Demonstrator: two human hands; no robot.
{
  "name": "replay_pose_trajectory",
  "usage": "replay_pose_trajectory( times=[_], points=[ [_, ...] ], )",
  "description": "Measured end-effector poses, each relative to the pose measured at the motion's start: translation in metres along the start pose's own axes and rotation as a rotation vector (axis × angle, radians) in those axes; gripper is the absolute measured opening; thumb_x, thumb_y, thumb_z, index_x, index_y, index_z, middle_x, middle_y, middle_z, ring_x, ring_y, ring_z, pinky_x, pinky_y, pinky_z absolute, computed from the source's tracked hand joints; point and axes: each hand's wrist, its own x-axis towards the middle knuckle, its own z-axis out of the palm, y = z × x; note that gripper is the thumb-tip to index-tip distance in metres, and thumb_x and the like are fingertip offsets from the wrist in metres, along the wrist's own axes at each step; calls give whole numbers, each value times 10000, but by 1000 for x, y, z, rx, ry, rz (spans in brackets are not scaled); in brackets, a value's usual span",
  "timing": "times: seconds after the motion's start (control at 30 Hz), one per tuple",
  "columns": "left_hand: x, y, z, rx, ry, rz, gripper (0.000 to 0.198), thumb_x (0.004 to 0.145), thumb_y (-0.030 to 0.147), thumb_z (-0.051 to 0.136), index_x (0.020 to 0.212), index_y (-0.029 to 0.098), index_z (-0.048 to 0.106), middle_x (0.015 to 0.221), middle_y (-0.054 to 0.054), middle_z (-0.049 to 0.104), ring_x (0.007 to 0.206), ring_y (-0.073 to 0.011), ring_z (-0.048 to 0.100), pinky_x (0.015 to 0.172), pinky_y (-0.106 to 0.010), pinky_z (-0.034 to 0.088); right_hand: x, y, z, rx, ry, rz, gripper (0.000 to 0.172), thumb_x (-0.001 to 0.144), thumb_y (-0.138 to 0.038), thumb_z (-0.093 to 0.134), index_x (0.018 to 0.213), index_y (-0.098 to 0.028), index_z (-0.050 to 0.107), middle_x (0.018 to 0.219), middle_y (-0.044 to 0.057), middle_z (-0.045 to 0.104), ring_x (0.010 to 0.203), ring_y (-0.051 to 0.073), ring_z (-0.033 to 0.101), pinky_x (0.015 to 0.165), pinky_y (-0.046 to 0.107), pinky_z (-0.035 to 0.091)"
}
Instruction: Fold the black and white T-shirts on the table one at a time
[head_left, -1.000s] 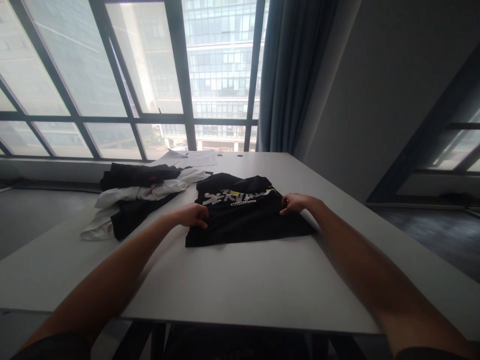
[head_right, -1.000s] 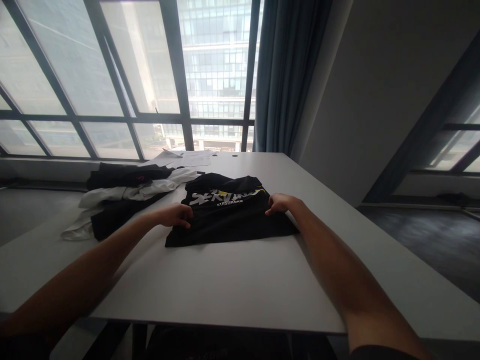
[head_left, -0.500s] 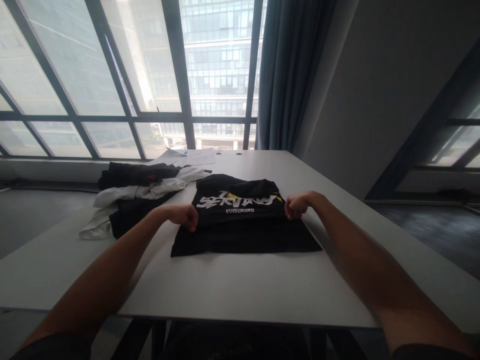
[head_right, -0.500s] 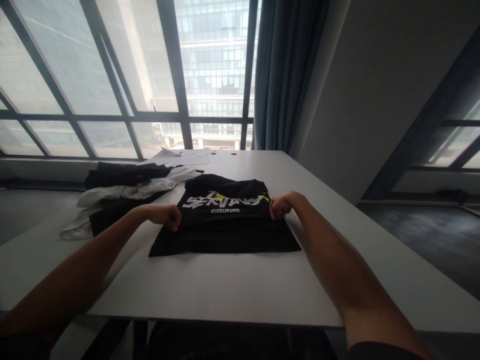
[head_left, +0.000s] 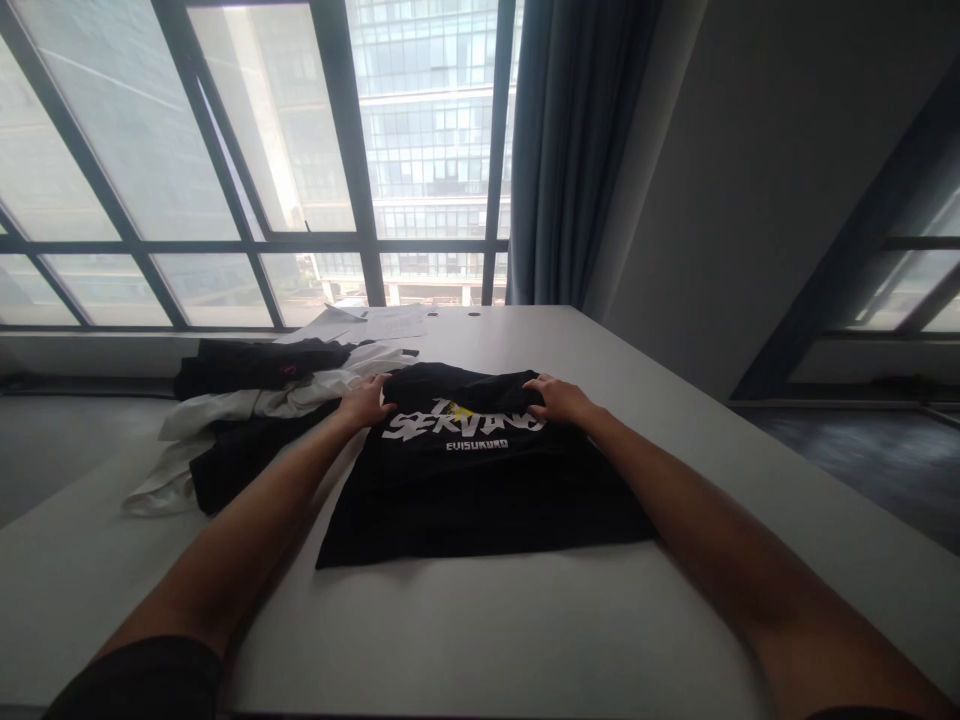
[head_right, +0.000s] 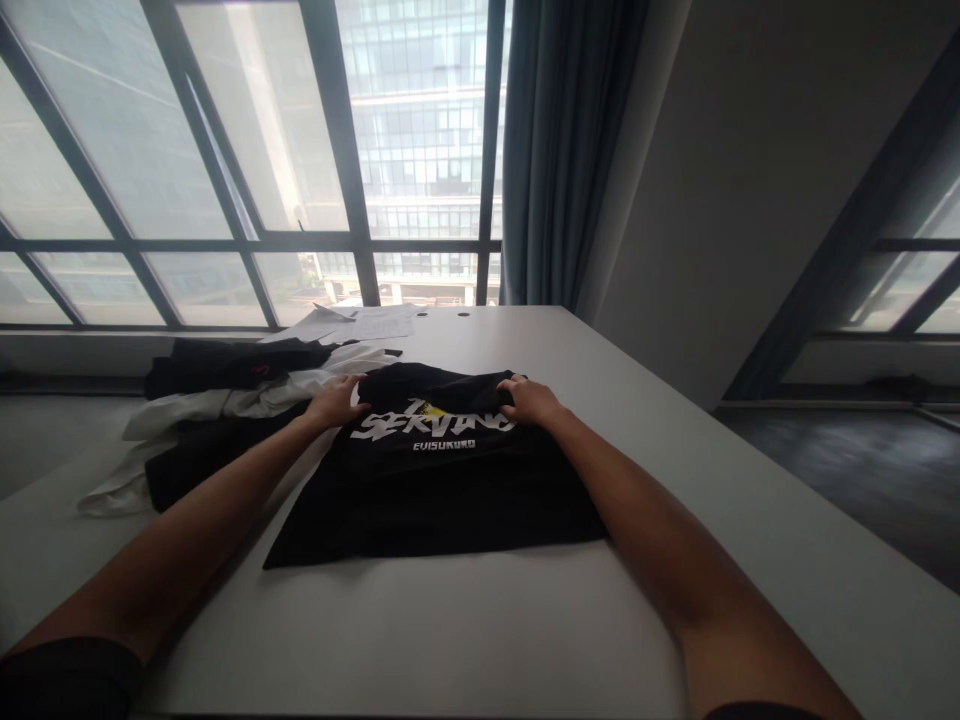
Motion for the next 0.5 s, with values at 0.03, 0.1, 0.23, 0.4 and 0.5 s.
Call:
replay_pose_trajectory(
  times=[0.03, 0.1, 0.23, 0.4, 0.5],
  points=[
    [7, -2, 5, -10, -36, -4, 562, 827, 358, 689, 1341, 164, 568, 1383, -172, 552, 1255, -328, 549, 1037, -419, 451, 2, 0, 4, -6, 10, -2, 474, 867, -377, 648, 1324, -255, 620, 1382, 104, 567, 1126, 274, 618, 904, 342, 502],
    [19, -6, 12, -35, -99, 20, 398, 856, 311, 643, 1226, 164, 645, 1343, -150, 597, 1219, -293, 582, 1045, -375, 447, 5, 1, 12, -6, 17, -16, 370, 904, -357, 603, 1250, -244, 670, 1351, 104, 582, 1169, 272, 591, 944, 340, 486],
    [29, -12, 9, -51, -196, 69, 329, 810, 254, 644, 1131, 205, 700, 1151, -84, 713, 1098, -263, 645, 962, -322, 493, 5, 3, 17, 28, 29, -20, 308, 942, -308, 546, 1197, -207, 687, 1277, 105, 621, 1169, 250, 580, 991, 325, 456],
    [23, -12, -10, -2, -332, 104, 314, 724, 250, 680, 1027, 190, 731, 1018, -62, 735, 945, -236, 664, 866, -282, 511, -4, -1, 5, -30, -66, 2, 278, 905, -259, 576, 1151, -214, 697, 1248, 96, 634, 1069, 240, 621, 910, 298, 472],
    [15, -5, -21, 21, -439, 121, 303, 665, 154, 659, 956, 154, 744, 929, -70, 736, 849, -228, 661, 811, -294, 517, -14, -7, -6, -67, -155, -36, 272, 867, -233, 598, 1114, -208, 709, 1239, 99, 638, 1009, 235, 640, 830, 285, 486]
  ],
)
